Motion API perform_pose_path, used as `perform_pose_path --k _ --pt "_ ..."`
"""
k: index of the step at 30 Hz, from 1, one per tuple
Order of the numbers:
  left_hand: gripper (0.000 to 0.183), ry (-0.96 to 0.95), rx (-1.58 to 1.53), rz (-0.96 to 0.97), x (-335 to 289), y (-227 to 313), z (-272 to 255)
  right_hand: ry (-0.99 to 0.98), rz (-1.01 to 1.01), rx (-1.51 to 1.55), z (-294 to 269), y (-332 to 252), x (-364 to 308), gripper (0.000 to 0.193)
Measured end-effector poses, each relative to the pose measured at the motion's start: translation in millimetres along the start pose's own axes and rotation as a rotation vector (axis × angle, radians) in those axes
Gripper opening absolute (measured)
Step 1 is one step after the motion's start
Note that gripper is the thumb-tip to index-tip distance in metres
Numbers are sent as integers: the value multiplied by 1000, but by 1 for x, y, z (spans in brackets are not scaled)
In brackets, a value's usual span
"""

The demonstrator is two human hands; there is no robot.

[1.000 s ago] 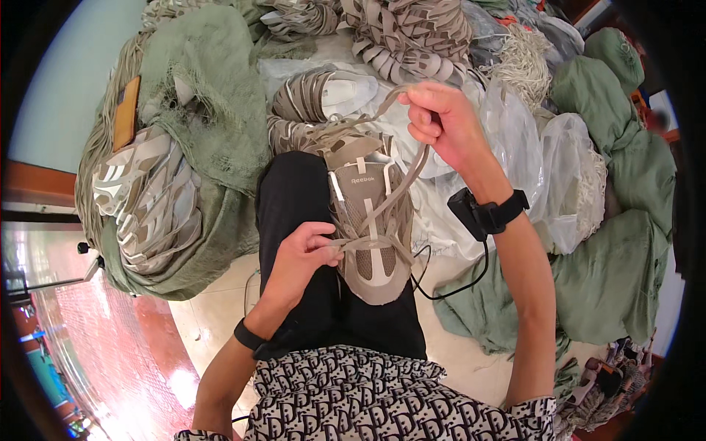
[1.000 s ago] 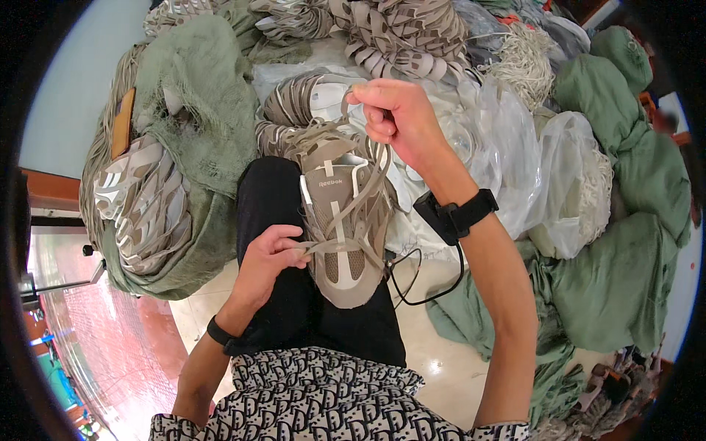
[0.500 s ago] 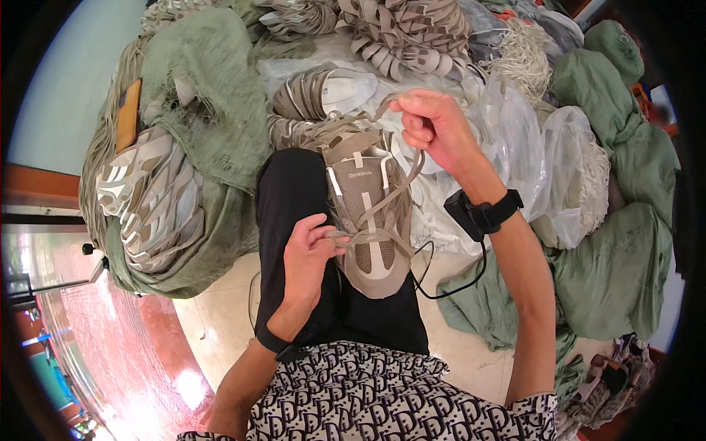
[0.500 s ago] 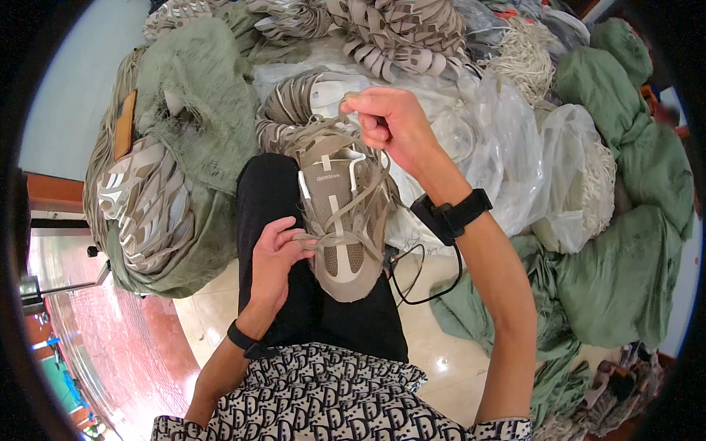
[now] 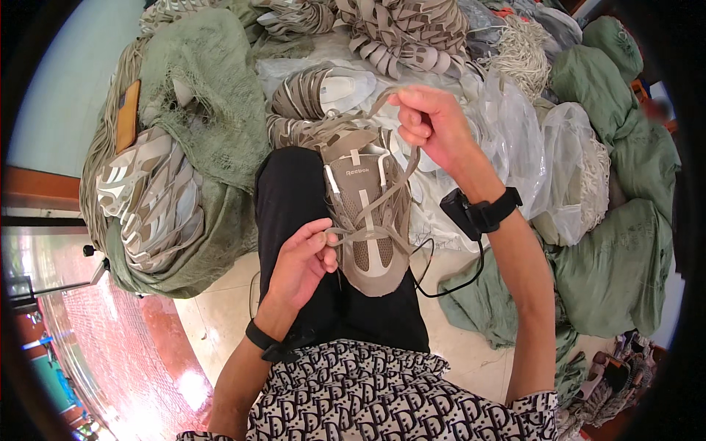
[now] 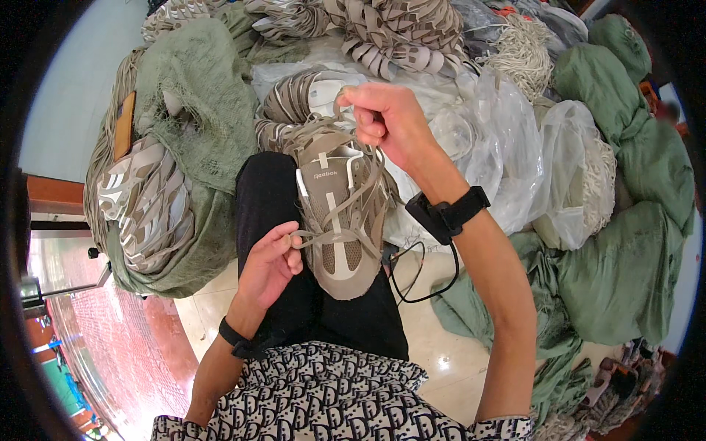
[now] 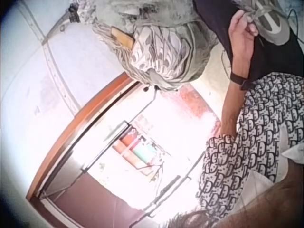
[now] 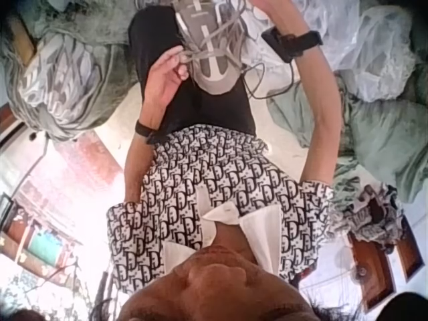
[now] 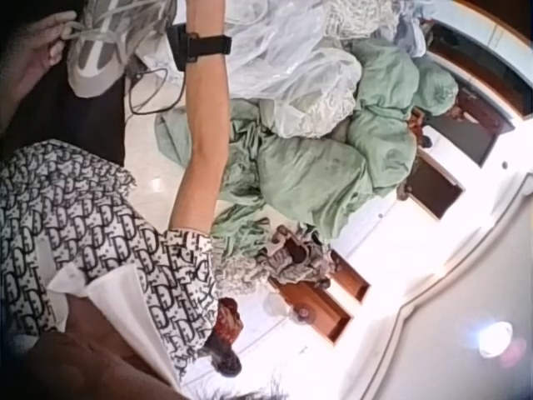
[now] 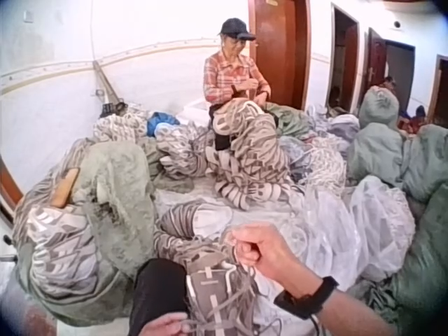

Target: The recorder is lacing and tying a pair of athletic shoes.

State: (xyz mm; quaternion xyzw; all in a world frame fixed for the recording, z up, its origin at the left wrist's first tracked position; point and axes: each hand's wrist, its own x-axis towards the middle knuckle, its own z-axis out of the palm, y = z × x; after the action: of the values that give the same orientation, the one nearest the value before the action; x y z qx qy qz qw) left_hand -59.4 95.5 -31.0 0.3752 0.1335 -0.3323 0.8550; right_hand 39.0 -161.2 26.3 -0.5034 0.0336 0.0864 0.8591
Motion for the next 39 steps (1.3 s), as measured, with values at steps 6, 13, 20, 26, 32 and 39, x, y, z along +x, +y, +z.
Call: perform_pose_path --k 6,13,20,26,32,39 --pt "24 190 353 14 0 11 10 -36 -126 98 1 -18 6 20" --pt "31 -309 1811 1101 -22 -18 43 -39 -61 -5 19 -30 19 20" --pt "41 -504 1848 763 -21 -42 23 -307 -140 -110 26 -35 70 18" --pt "39 -504 1757 679 -17 -40 17 -400 -29 84 -5 -71 150 19" --pt "37 -529 1723 666 -11 -36 13 -138 6 -6 -54 -87 148 18" --pt "24 -494 1520 688 -4 -23 20 -2 -183 -34 -56 -102 132 16"
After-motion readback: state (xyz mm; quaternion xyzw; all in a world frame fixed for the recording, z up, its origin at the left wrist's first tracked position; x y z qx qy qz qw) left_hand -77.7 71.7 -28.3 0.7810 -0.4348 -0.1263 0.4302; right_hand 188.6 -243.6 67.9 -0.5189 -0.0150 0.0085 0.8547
